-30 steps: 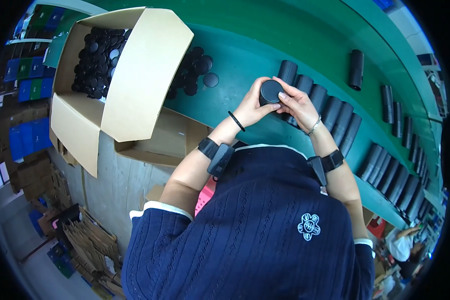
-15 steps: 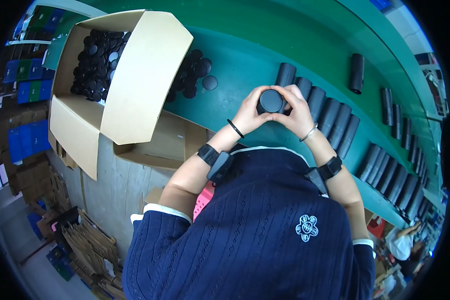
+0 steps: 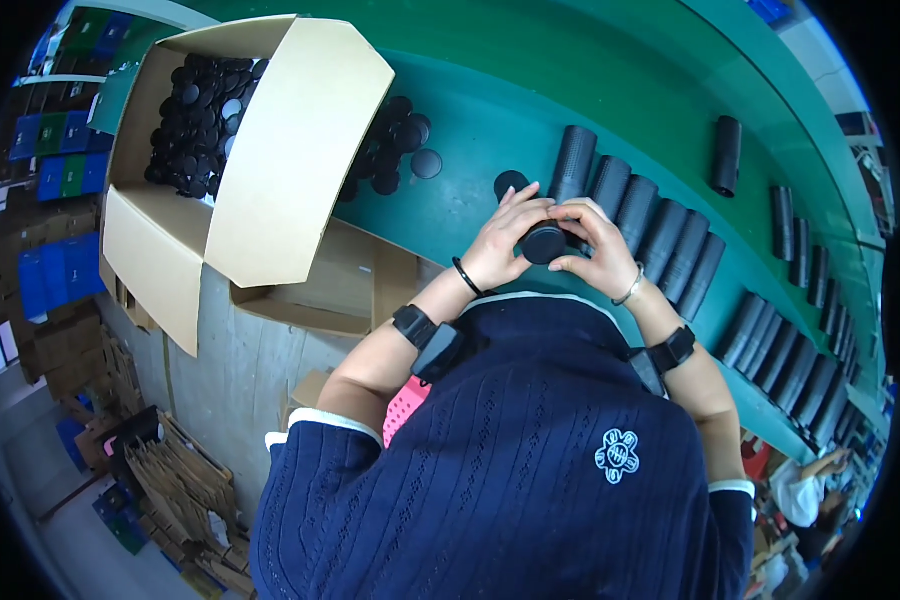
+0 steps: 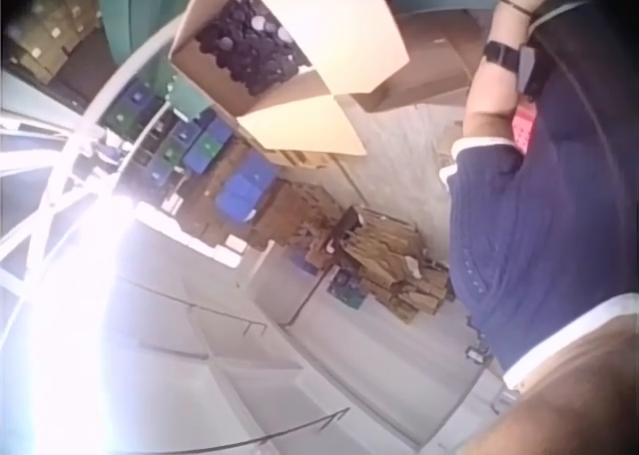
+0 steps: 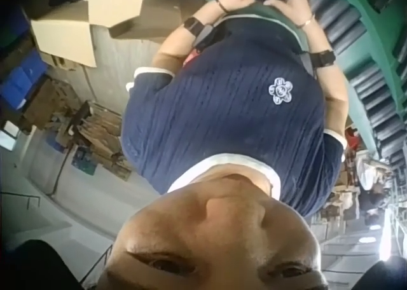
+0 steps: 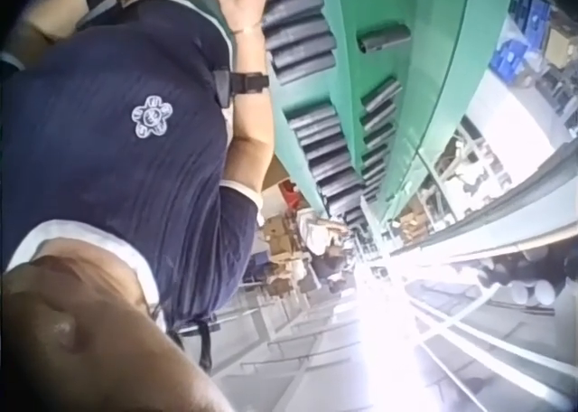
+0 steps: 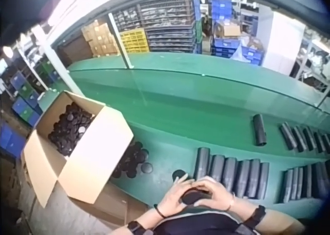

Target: The person removes black cylinders from a box, fits caps onto them by hand, and places the assembled units onto a green surface. After capping several units, the person gathers them and places them back into a box.

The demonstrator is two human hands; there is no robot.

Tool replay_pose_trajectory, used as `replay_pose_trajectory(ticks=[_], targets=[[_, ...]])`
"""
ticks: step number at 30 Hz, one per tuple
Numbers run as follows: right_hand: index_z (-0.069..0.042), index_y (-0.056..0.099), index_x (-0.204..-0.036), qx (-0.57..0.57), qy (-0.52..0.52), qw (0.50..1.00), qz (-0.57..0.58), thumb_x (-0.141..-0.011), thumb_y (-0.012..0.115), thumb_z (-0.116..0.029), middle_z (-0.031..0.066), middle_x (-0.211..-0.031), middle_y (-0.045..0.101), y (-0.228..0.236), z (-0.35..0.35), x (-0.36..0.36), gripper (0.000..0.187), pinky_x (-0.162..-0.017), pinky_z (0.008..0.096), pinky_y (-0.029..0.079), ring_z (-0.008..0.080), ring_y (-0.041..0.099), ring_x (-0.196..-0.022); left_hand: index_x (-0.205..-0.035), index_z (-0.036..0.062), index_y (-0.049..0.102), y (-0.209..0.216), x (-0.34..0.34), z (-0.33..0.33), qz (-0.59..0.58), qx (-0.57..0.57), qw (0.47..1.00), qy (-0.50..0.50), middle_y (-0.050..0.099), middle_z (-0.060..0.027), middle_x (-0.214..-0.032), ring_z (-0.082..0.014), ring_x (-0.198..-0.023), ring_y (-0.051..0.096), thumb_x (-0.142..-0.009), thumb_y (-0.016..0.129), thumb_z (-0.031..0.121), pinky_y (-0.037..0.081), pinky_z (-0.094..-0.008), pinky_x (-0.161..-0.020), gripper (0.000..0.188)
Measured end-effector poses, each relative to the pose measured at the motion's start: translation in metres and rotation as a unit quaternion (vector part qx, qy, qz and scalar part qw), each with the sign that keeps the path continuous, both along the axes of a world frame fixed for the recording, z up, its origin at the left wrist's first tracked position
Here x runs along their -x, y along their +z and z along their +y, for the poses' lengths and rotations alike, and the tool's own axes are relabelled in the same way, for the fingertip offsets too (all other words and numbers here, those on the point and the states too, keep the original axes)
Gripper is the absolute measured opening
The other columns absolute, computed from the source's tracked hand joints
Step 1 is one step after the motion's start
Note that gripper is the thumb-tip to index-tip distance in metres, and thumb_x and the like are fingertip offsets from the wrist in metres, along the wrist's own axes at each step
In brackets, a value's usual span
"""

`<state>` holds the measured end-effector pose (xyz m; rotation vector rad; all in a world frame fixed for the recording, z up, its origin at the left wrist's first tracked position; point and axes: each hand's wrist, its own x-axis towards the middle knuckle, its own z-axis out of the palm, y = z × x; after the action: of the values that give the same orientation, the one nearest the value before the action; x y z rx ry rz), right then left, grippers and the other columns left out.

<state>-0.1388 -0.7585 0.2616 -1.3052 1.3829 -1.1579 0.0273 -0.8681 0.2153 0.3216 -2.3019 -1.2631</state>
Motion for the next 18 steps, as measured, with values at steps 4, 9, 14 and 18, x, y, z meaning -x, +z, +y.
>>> replay_pose_trajectory(ticks=[4,9,14,18], targets=[[-0.003,0.049,-0.117,-0.005,0.002,1.000,-0.017,-0.065,0.079,-0.003,0.0084,-0.120,0.043,-0.007,0.000,0.003,0.060,-0.102,0.0370,0.042,0.0215,0.046,-0.120,-0.122,0.0096,0.049,-0.005,0.003,-0.002,0.004,0.029,1.000,0.001,0.051,-0.0116,-0.126,-0.0362,-0.129,0.038,-0.069,0.070,0.009,0.025,-0.0539,-0.107,0.057],[-0.006,0.042,-0.130,-0.013,-0.026,1.000,0.008,-0.062,0.081,-0.005,0.0090,-0.127,0.041,-0.009,-0.004,0.015,0.079,-0.104,0.0385,0.037,0.0234,0.043,-0.124,-0.122,0.0046,0.044,0.024,0.014,-0.011,0.033,-0.135,0.986,0.087,0.053,-0.0152,-0.115,-0.0296,-0.113,0.050,-0.071,0.072,0.010,0.038,-0.0422,-0.099,0.058],[0.000,0.018,-0.143,-0.083,-0.064,0.984,-0.145,-0.067,0.079,-0.018,0.0141,-0.137,0.035,-0.025,-0.011,0.018,0.099,-0.106,0.0328,0.029,0.0232,0.033,-0.130,-0.136,0.0074,0.028,0.038,0.064,-0.046,0.146,-0.394,0.907,0.021,0.050,-0.0086,-0.118,-0.0178,-0.113,0.048,-0.092,0.057,0.029,0.041,-0.0351,-0.095,0.057],[-0.009,0.017,-0.136,-0.073,-0.240,0.960,-0.124,-0.073,0.074,-0.011,0.0111,-0.112,0.053,-0.017,-0.025,0.069,0.085,-0.072,0.0278,0.050,0.0160,0.058,-0.086,-0.135,0.0063,0.034,-0.041,0.113,-0.082,-0.109,-0.360,0.910,0.172,0.043,-0.0137,-0.123,-0.0230,-0.101,0.049,-0.086,0.054,0.055,0.042,-0.0363,-0.089,0.072]])
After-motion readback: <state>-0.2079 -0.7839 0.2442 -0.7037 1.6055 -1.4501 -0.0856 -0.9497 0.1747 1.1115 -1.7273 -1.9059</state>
